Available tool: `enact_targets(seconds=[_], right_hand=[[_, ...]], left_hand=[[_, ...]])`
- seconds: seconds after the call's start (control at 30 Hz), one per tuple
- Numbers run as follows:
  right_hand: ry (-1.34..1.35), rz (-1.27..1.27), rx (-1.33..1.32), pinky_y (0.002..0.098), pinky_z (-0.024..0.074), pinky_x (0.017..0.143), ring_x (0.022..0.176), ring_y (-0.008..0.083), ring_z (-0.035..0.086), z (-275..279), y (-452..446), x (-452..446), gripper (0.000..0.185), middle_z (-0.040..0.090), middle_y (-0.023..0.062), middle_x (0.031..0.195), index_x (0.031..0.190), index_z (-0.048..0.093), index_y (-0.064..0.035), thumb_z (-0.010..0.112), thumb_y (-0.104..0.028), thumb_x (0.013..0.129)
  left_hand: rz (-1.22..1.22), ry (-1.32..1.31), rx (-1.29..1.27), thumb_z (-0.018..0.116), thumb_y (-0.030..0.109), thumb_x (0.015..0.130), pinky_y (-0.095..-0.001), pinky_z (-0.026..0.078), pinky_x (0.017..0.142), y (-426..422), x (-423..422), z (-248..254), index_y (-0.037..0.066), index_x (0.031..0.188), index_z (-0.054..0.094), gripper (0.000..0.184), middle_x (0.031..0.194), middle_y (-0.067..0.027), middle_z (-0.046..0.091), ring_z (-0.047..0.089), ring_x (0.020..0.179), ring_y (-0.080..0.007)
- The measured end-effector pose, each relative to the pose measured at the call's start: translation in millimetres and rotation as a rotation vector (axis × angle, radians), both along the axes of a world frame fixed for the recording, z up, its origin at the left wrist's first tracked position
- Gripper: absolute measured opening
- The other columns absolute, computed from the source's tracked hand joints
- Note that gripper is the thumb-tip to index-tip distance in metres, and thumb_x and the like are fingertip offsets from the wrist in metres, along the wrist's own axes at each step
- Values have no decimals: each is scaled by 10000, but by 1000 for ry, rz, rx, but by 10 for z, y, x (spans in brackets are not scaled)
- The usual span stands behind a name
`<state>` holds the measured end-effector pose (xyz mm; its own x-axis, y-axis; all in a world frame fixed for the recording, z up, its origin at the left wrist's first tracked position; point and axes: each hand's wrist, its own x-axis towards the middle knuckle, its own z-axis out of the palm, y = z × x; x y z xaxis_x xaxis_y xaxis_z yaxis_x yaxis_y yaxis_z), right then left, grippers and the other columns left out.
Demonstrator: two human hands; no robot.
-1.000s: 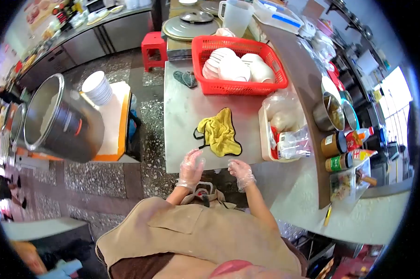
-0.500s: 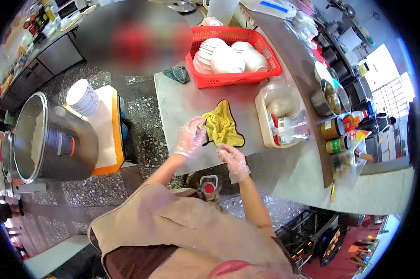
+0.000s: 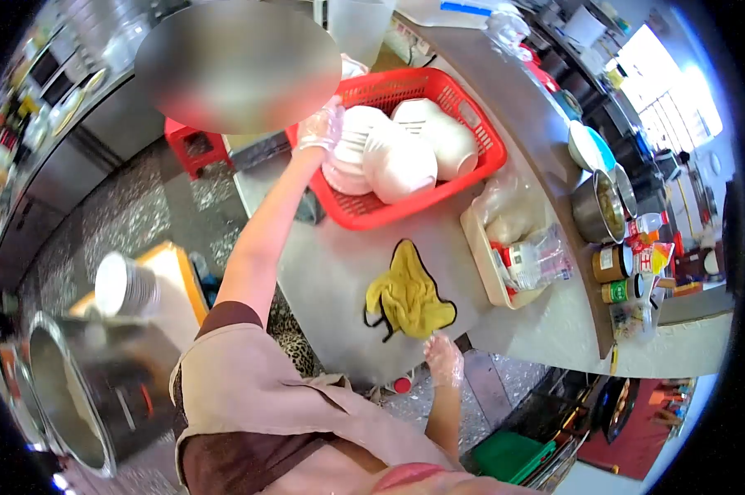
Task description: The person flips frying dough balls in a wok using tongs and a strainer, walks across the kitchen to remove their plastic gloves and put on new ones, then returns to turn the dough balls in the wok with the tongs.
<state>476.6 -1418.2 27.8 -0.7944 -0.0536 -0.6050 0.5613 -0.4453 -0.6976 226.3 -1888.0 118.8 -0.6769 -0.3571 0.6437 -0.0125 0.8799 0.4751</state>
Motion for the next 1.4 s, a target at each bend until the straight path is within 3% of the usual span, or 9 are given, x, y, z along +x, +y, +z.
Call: enact_targets(seconds=[0.23, 0.53, 0.73, 0.83, 0.93, 1.0, 1.1, 1.17, 1.4], right_hand=[[-79, -214, 70, 307, 471, 637, 738, 203, 567, 594, -954, 213, 261, 585, 79, 855, 1051, 555, -2, 587, -188, 871], [-176, -326, 223, 309, 482, 656, 735, 199, 587, 548, -1264, 363, 254, 596, 74, 854, 1006, 574, -6, 621, -197, 845], [119, -52, 460, 249, 416, 647, 713, 110, 511, 883, -1538, -9, 298, 567, 18, 799, 1056, 591, 8, 575, -234, 882], [295, 29, 572, 261, 449, 751, 845, 131, 569, 994, -1593, -236, 372, 615, 37, 966, 1190, 550, 7, 608, -183, 876], [520, -160, 274, 368, 411, 976, 1323, 237, 298, 1309, -1640, -442, 1003, 273, 132, 1453, 1460, 171, -54, 798, -134, 681], [871, -209, 237, 333, 438, 930, 1230, 217, 423, 1493, -1558, -482, 904, 421, 125, 1358, 1398, 314, -13, 811, -147, 655], [669, 220, 558, 302, 492, 799, 932, 148, 584, 1068, -719, 60, 419, 626, 75, 1035, 1089, 569, 27, 722, -131, 732], [555, 5, 443, 306, 489, 804, 941, 149, 579, 1185, -773, 538, 372, 618, 87, 1056, 1079, 576, 25, 689, -125, 758], [551, -473, 345, 327, 470, 856, 971, 180, 572, 1148, -413, 2114, 385, 589, 100, 1106, 1129, 555, 13, 666, -181, 815]], left_hand=[[-156, -304, 165, 472, 243, 885, -419, 479, 879, -490, -935, 667, 137, 1078, 635, 274, 1056, -158, 633, 605, 995, -324], [-53, -815, -433, 539, 307, 849, -401, 429, 907, -804, -1950, 262, 149, 914, 694, 231, 1021, -80, 666, 571, 1086, -250], [-166, 168, -696, 602, 272, 780, -386, 384, 813, -294, -887, 434, 220, 811, 667, 89, 834, 26, 630, 569, 882, -161], [-539, 241, -483, 677, 246, 708, -388, 383, 705, 382, -107, 846, 194, 774, 632, 95, 745, 12, 565, 543, 784, -192], [-846, 214, -328, 713, 232, 700, -397, 416, 609, 1020, 659, 921, 131, 857, 647, 198, 708, -47, 579, 544, 686, -248], [-1057, 142, -70, 712, 249, 738, -408, 458, 657, 1487, 1145, 794, 88, 959, 646, 281, 816, -88, 620, 564, 755, -304], [-1443, -294, 322, 710, 255, 757, -424, 474, 740, 1937, 1898, 596, 38, 1085, 591, 411, 885, -123, 633, 571, 864, -347], [-1714, -552, 768, 679, 191, 760, -402, 480, 779, 2213, 2375, 495, 7, 1172, 512, 481, 905, -156, 616, 578, 877, -361], [-1564, -992, -299, 564, 48, 754, -394, 483, 805, 3226, 3605, 607, 17, 1233, 456, 492, 1078, -202, 563, 561, 960, -373]])
